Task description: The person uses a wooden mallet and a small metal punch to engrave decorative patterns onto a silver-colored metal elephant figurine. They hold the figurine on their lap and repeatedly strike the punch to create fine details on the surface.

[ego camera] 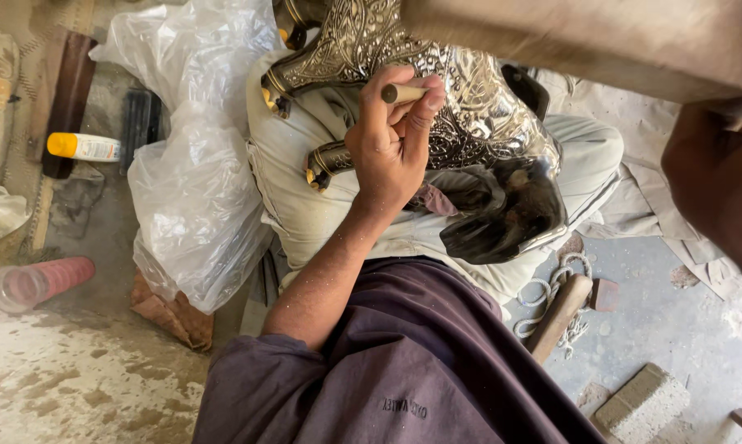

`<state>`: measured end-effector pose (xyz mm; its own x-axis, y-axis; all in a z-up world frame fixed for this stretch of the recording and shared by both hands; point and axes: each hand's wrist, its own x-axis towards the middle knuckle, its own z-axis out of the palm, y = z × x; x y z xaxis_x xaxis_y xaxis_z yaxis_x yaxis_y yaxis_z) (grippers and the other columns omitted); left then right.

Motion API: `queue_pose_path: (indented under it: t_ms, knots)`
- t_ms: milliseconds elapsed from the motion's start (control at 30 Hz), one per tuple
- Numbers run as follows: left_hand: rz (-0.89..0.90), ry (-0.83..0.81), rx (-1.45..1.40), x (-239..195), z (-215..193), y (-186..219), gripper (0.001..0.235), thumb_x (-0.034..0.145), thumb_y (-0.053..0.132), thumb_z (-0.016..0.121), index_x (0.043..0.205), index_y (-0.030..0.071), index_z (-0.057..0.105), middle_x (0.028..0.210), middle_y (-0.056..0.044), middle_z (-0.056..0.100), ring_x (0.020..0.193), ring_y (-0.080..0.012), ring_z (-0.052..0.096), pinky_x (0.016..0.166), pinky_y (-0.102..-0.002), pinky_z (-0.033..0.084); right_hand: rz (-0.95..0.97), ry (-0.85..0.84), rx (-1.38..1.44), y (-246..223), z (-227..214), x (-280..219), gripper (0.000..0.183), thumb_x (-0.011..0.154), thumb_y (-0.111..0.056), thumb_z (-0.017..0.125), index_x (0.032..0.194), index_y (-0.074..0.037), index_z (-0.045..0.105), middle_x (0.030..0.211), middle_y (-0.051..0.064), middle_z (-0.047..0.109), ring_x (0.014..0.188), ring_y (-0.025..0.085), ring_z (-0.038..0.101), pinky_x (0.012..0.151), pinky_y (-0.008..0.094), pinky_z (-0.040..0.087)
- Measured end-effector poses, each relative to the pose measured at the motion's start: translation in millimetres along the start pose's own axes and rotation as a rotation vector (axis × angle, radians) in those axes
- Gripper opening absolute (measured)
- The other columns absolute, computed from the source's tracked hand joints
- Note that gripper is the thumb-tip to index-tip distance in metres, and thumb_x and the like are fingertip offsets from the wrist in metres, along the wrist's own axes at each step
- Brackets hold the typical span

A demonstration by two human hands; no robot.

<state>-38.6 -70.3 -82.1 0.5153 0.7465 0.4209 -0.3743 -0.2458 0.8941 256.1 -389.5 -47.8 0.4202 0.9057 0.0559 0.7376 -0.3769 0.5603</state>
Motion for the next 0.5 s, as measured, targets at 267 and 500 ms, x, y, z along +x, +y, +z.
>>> queue_pose_path:
  t_ms: [267,500]
  knots:
    - [0.092,0.021,0.292,23.0,9.5,-1.8,0.031,0.115,0.028,0.056,0.141,0.014,0.047,0.11,-0.01,0.075,0.1,-0.0207,0.079,0.08,-0.029,0.07,-0.16,0.047,-0.344,27.7,31.1,22.3,0.037,0.111,-0.01,0.061,0.077,-0.002,0.052,0.056,0.006,0.046,0.042,0.011,0.04,0.04,0.025,0.029]
    - [0.043,0.0,0.274,33.0,8.5,10.4,0.031,0.115,0.032,0.054,0.139,0.015,0.046,0.111,-0.009,0.075,0.095,-0.0201,0.081,0.071,-0.028,0.068,-0.128,0.269,-0.227,7.5,-8.5,64.9,0.035,0.108,-0.009,0.071,0.077,-0.003,0.055,0.049,0.003,0.04,0.032,0.011,0.033,0.035,0.025,0.027]
